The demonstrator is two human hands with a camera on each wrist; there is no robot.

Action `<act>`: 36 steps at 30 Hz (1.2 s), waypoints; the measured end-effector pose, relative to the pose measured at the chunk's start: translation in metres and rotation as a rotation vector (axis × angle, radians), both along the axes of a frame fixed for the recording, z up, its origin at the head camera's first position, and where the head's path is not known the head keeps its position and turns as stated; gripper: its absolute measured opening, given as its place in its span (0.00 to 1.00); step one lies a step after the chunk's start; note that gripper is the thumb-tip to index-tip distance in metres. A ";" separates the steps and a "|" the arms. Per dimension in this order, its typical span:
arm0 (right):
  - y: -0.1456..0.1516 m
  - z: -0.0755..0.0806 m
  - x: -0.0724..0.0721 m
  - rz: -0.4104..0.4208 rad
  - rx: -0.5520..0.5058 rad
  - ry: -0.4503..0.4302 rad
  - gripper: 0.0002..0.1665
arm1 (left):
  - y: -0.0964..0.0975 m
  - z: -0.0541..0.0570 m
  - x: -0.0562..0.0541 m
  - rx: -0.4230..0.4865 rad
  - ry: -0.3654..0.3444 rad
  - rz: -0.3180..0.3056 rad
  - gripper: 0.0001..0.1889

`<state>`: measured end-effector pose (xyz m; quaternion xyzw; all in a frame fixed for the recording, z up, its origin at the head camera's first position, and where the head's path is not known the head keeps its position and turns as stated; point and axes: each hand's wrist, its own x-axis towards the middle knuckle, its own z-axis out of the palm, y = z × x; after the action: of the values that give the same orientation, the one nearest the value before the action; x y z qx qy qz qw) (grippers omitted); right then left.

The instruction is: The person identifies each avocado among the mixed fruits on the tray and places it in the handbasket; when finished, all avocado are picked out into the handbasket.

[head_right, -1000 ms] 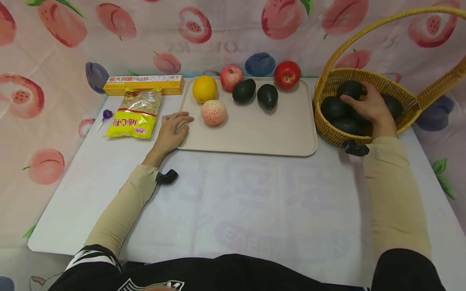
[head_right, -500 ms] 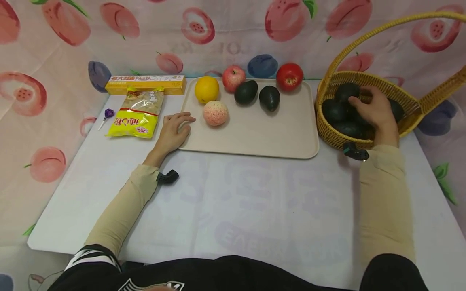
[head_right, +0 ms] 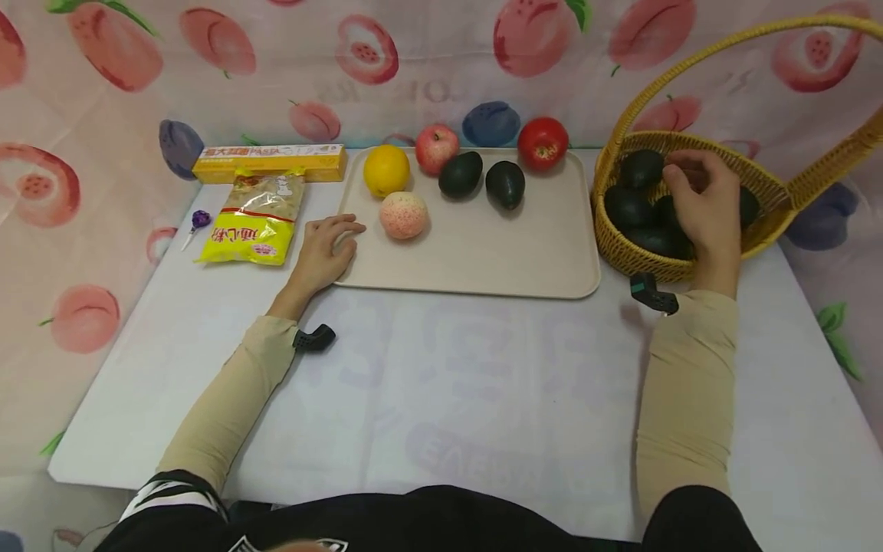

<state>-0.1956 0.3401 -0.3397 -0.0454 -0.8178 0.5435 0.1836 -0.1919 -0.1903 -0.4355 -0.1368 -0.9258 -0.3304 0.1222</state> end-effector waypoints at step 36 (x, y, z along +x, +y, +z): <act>-0.063 0.026 0.017 0.288 0.120 0.118 0.17 | 0.000 0.000 0.002 0.007 -0.025 0.003 0.15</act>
<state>-0.1783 0.2776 -0.3133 0.1156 -0.8347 0.5159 0.1540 -0.1901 -0.1900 -0.4360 -0.1306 -0.9264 -0.3351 0.1116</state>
